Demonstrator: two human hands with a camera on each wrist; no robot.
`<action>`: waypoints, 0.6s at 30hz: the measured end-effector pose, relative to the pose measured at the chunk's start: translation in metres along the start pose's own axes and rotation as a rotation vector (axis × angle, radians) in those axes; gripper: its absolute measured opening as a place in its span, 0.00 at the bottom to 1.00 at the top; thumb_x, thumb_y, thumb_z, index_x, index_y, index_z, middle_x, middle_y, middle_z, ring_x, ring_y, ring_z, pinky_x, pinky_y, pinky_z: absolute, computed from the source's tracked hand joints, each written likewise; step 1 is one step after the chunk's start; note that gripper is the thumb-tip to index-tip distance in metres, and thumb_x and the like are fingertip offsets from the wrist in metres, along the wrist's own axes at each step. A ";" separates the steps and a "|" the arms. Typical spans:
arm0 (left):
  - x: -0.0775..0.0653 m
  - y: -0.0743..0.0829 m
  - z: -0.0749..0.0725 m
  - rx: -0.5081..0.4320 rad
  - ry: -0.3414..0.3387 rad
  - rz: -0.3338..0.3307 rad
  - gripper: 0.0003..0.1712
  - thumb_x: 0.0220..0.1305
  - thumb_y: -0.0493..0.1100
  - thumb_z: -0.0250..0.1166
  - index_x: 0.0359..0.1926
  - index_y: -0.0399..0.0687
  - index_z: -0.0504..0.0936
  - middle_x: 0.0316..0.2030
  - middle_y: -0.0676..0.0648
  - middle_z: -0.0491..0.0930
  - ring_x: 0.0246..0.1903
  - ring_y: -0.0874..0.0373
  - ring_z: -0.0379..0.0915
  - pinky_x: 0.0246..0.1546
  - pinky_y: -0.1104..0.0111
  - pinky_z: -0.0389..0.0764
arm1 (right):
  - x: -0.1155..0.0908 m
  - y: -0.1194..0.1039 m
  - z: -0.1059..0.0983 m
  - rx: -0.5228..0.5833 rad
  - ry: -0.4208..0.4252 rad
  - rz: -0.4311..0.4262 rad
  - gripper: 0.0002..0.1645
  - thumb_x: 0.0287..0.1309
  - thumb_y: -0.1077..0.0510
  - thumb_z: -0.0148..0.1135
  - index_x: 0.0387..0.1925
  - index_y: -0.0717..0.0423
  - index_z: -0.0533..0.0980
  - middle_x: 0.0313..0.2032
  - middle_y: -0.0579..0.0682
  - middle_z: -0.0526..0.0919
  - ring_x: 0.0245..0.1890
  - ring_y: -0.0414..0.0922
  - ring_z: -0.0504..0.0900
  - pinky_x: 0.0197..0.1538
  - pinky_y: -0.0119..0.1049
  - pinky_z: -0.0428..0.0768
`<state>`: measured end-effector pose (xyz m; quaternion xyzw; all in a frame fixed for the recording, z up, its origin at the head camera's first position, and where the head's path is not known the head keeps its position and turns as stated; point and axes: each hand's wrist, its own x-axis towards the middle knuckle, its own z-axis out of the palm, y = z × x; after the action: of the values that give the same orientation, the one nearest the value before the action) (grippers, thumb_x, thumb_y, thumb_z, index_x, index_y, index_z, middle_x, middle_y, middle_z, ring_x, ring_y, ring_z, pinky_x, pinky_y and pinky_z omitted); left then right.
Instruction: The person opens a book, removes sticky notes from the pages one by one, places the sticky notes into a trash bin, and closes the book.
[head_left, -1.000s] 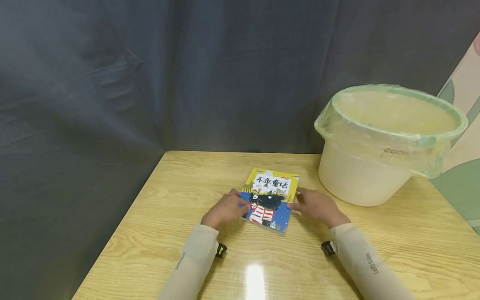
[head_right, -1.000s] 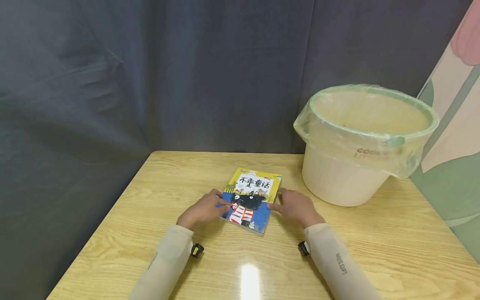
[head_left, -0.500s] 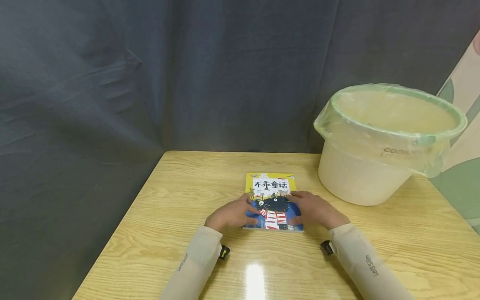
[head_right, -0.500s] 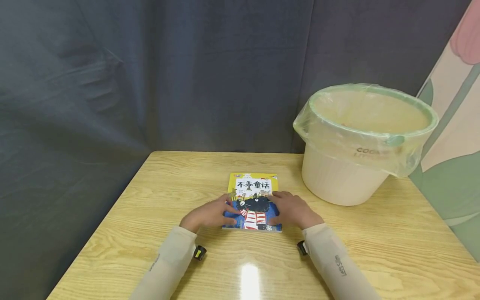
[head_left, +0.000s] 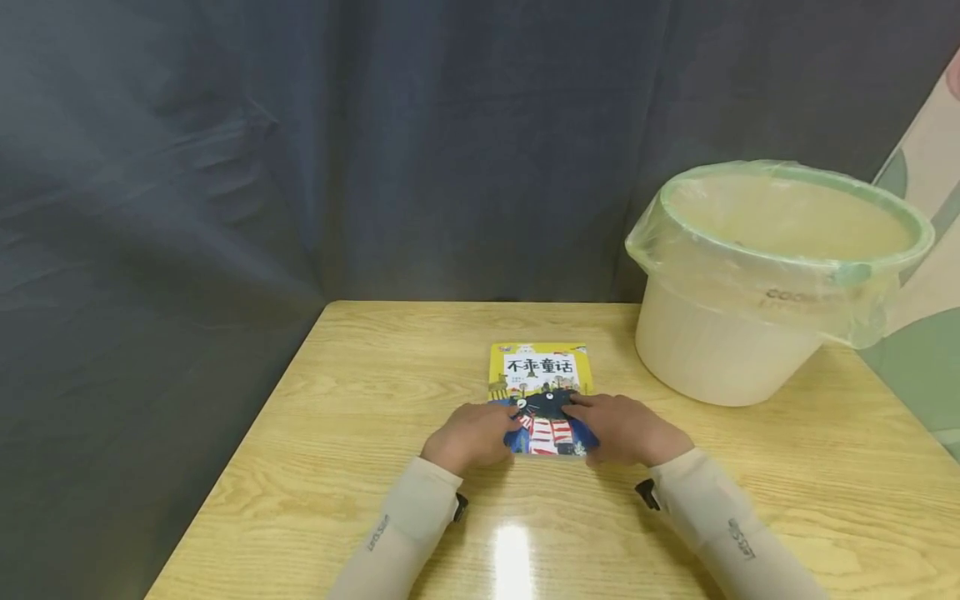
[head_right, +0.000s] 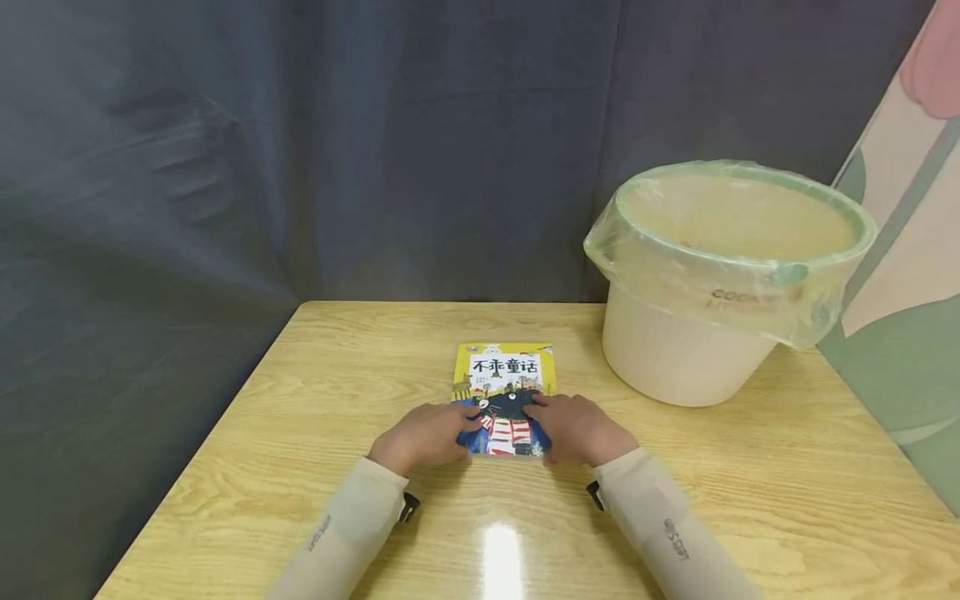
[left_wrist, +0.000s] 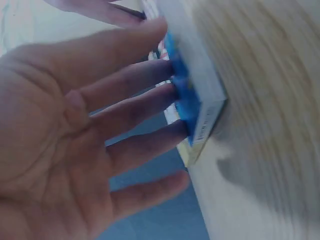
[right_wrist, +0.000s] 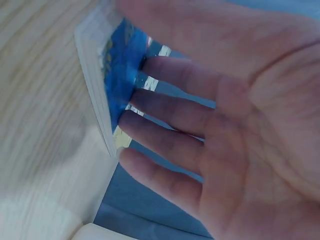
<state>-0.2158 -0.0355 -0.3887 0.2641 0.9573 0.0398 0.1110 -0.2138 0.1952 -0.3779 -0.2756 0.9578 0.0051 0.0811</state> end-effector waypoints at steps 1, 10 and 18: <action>0.002 0.000 0.001 -0.022 0.014 -0.004 0.27 0.63 0.45 0.68 0.64 0.55 0.78 0.72 0.55 0.67 0.72 0.55 0.63 0.68 0.60 0.71 | 0.000 0.000 0.000 -0.005 0.001 0.002 0.46 0.46 0.51 0.78 0.67 0.56 0.71 0.68 0.61 0.72 0.62 0.62 0.75 0.61 0.58 0.76; 0.029 -0.002 0.002 -0.192 0.126 -0.003 0.28 0.54 0.28 0.66 0.57 0.47 0.83 0.66 0.50 0.74 0.68 0.51 0.68 0.45 0.74 0.76 | 0.005 0.010 0.008 -0.138 0.164 0.046 0.30 0.51 0.60 0.69 0.59 0.48 0.79 0.57 0.54 0.83 0.50 0.57 0.85 0.46 0.54 0.81; 0.034 -0.004 0.000 -0.085 0.193 -0.012 0.24 0.55 0.29 0.65 0.53 0.50 0.86 0.60 0.50 0.81 0.61 0.54 0.77 0.60 0.65 0.78 | 0.004 0.012 0.015 -0.110 0.292 0.072 0.24 0.54 0.61 0.68 0.55 0.49 0.82 0.54 0.53 0.86 0.41 0.59 0.87 0.44 0.56 0.83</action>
<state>-0.2461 -0.0217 -0.3954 0.2483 0.9625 0.1048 0.0294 -0.2210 0.2038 -0.3941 -0.2429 0.9670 0.0201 -0.0745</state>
